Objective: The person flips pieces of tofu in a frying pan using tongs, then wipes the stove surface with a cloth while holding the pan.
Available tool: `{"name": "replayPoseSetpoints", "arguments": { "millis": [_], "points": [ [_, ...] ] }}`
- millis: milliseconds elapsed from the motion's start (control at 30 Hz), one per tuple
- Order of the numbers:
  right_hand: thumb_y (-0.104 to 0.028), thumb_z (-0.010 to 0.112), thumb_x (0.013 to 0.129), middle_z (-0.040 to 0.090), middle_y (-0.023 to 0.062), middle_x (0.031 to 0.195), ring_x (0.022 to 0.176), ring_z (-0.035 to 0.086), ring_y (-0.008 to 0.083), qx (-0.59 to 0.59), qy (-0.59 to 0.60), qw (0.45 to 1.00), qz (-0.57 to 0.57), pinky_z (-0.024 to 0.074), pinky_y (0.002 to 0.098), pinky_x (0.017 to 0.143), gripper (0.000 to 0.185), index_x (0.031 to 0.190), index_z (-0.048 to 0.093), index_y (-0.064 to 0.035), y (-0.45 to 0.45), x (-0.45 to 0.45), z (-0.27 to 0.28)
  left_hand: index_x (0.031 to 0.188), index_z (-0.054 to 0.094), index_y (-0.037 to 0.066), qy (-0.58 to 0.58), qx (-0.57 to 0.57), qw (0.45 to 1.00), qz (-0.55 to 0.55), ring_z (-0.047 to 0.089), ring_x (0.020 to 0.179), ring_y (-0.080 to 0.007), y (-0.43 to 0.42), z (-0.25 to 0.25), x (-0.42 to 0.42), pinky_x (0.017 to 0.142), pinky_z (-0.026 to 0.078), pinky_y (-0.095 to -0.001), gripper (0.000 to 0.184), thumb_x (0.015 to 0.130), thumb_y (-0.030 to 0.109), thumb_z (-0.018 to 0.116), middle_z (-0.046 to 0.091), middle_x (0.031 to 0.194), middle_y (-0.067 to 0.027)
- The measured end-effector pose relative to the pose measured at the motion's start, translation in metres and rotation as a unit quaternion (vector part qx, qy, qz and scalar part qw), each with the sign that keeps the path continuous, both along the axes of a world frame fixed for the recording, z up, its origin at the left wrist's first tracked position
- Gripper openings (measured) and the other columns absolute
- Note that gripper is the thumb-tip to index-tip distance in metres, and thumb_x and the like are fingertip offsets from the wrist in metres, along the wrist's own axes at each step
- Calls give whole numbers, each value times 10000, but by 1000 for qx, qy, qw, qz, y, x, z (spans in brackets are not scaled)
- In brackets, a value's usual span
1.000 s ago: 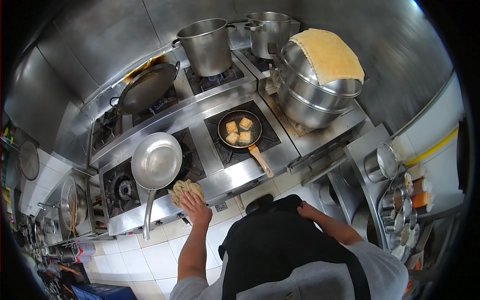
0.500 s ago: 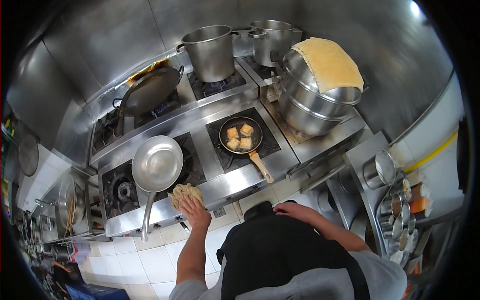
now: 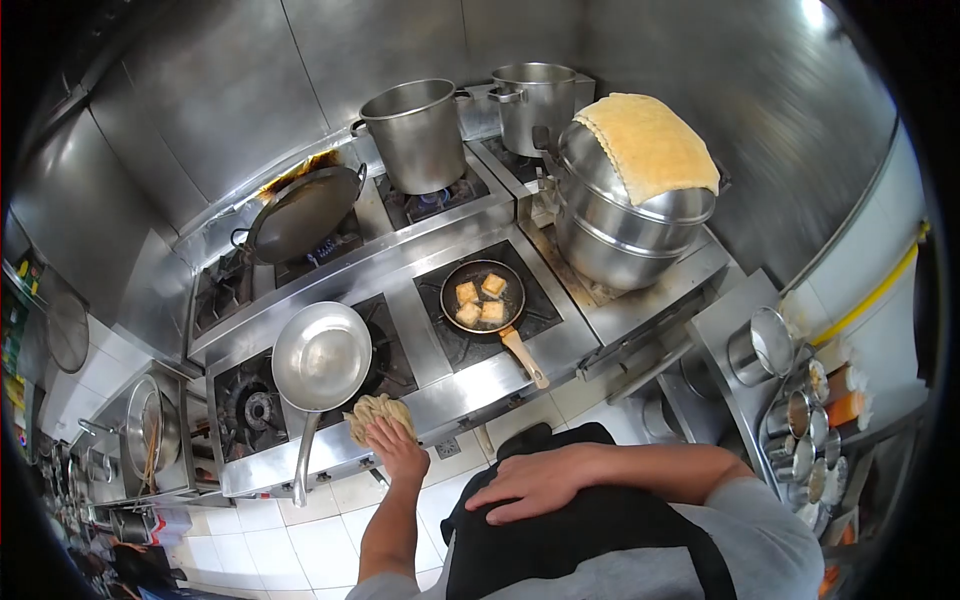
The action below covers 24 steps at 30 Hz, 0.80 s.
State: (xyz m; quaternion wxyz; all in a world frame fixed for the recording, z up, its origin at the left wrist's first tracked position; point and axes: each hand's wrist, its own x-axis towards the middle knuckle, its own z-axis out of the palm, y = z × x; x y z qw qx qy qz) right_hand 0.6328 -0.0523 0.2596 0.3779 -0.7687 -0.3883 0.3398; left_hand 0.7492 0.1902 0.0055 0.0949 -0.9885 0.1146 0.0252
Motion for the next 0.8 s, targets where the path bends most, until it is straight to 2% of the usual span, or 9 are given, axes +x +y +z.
{"name": "replayPoseSetpoints", "arguments": {
  "millis": [100,233,333,400,433,533,600,667,800],
  "points": [
    [-506,350,924,498,173,1277,1171,467,325,-12,72,997,-24,357,363,989,594,1294,438,-50,3,12,-28,1400,214,-28,-16,4,1000,0,50,1351,-474,-1,3,-1,1072,38,-571,719,791,264,462,135,1467,-260],
    [-499,354,927,481,155,1304,1203,448,289,-45,136,988,-50,330,347,1010,589,1301,436,-52,-1,21,-26,1398,218,-29,-14,9,1000,2,54,1351,-473,-1,2,0,1072,36,-572,729,783,267,473,131,1469,-261],
    [-485,357,931,466,146,1322,1219,433,257,-21,183,980,-73,304,333,1028,571,1292,457,-54,-12,29,-57,1395,225,-29,-6,5,1000,2,53,1353,-471,-2,2,1,1071,34,-574,732,775,264,483,127,1469,-262],
    [-498,359,933,422,141,1365,1273,376,249,-39,213,970,-111,266,315,1057,604,1315,433,-36,-22,32,-83,1390,242,-28,-4,-13,1000,-3,57,1353,-468,-1,5,0,1071,33,-575,732,766,262,495,136,1466,-265],
    [-475,376,930,478,138,1310,1230,422,245,-22,213,967,-137,307,323,1027,563,1250,498,-28,-29,31,-98,1390,242,-28,-2,-13,1000,-3,57,1353,-468,-1,4,-1,1071,33,-575,732,766,262,495,136,1466,-265],
    [-423,405,921,542,126,1226,1137,499,247,-66,222,956,-181,360,335,971,495,1180,535,-22,-53,27,-148,1384,258,-26,-20,-3,1000,-4,61,1353,-469,-1,6,2,1071,32,-576,739,756,269,511,142,1464,-267],
    [-377,450,880,579,181,1133,1046,551,321,-93,132,976,-148,417,390,892,428,1079,584,-24,-80,15,-229,1382,266,-20,-10,-14,1000,-1,62,1352,-470,-1,8,1,1072,33,-576,735,757,275,514,140,1464,-268],
    [-374,480,850,598,201,1079,990,575,350,-231,165,925,-253,440,409,858,427,1066,586,-21,-95,-23,-237,1383,269,-15,-15,-12,1000,3,63,1351,-473,0,7,2,1069,36,-582,728,762,279,510,138,1465,-268],
    [-379,491,841,603,202,1063,984,578,352,-204,124,939,-249,443,412,853,436,1069,585,-19,-119,-89,-286,1391,255,-9,-6,1,1000,-2,59,1348,-479,1,11,3,1062,35,-595,731,774,293,504,134,1463,-273]
  ]
}}
